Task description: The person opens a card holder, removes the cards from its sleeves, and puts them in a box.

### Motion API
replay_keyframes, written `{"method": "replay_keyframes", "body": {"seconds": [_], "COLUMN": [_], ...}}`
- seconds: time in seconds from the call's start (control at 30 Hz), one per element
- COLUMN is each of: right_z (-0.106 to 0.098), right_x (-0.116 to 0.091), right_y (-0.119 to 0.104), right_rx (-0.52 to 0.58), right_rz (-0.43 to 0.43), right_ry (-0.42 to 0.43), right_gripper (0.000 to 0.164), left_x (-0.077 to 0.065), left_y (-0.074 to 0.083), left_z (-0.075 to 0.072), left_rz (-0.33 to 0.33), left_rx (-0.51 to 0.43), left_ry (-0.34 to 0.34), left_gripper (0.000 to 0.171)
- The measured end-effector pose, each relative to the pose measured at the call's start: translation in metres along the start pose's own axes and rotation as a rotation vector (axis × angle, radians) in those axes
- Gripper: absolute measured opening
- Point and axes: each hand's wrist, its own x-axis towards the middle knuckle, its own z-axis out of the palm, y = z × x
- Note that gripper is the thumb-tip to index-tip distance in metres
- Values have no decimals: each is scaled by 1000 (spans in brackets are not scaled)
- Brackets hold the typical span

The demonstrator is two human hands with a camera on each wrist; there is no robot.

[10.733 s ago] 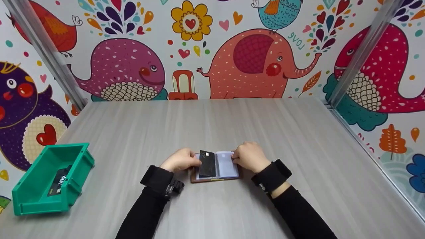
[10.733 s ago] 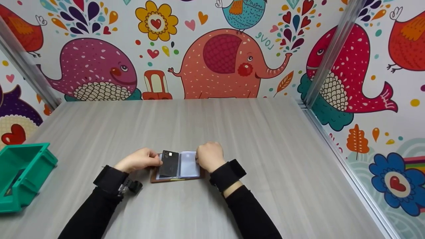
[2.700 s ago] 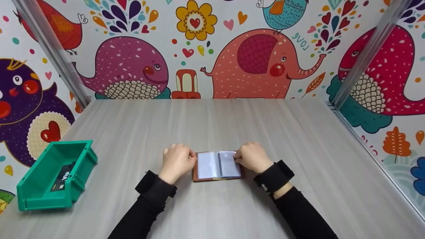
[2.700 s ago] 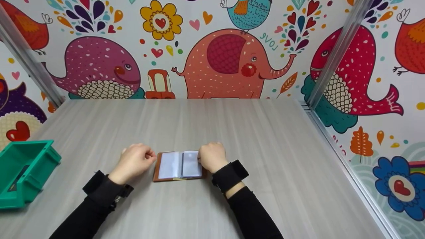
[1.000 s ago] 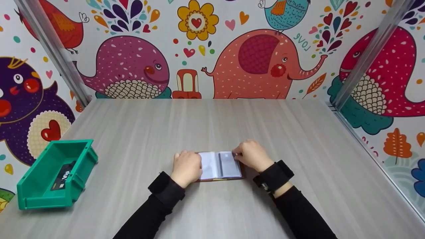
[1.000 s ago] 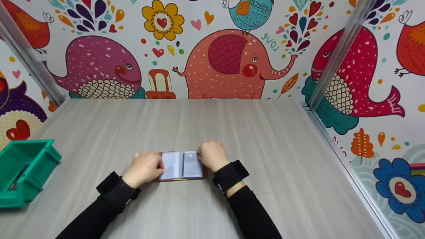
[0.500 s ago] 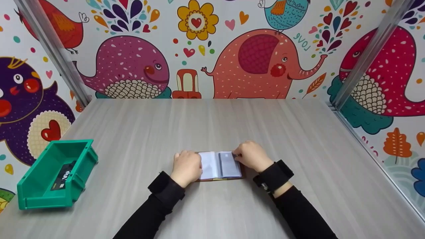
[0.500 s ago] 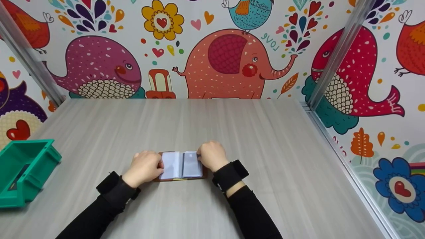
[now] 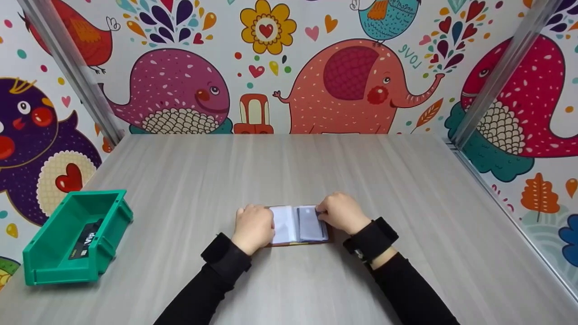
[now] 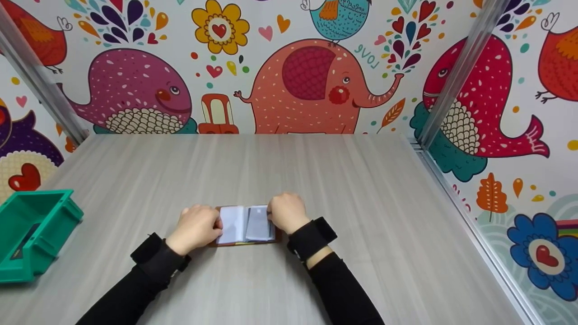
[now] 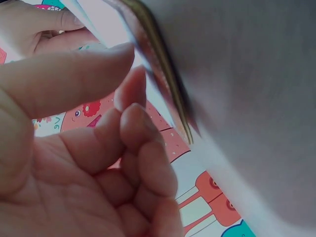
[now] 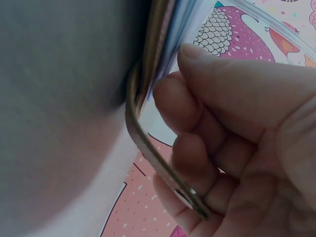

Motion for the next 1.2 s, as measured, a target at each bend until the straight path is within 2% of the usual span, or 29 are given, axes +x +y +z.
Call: {"method": "replay_keyframes", "body": {"seconds": [0.13, 0.33, 0.53, 0.83, 1.2], "right_z": [-1, -2, -3, -4, -6], "right_x": [0, -1, 0, 1, 1], "right_y": [-1, -2, -5, -9, -13], "right_rx": [10, 41, 85, 123, 116], "right_rz": [-11, 5, 12, 61, 52], "right_ry": [-7, -9, -38, -100, -123], "right_gripper": [19, 9, 9, 22, 23], "left_x": [0, 0, -1, -1, -2], "left_y": [0, 0, -1, 0, 0], "left_z": [0, 0, -1, -1, -1], "left_rz": [2, 3, 4, 7, 11], "left_rx": [8, -5, -8, -15, -18], "left_ry": [5, 1, -3, 4, 11], "left_gripper": [11, 11, 9, 10, 14]}}
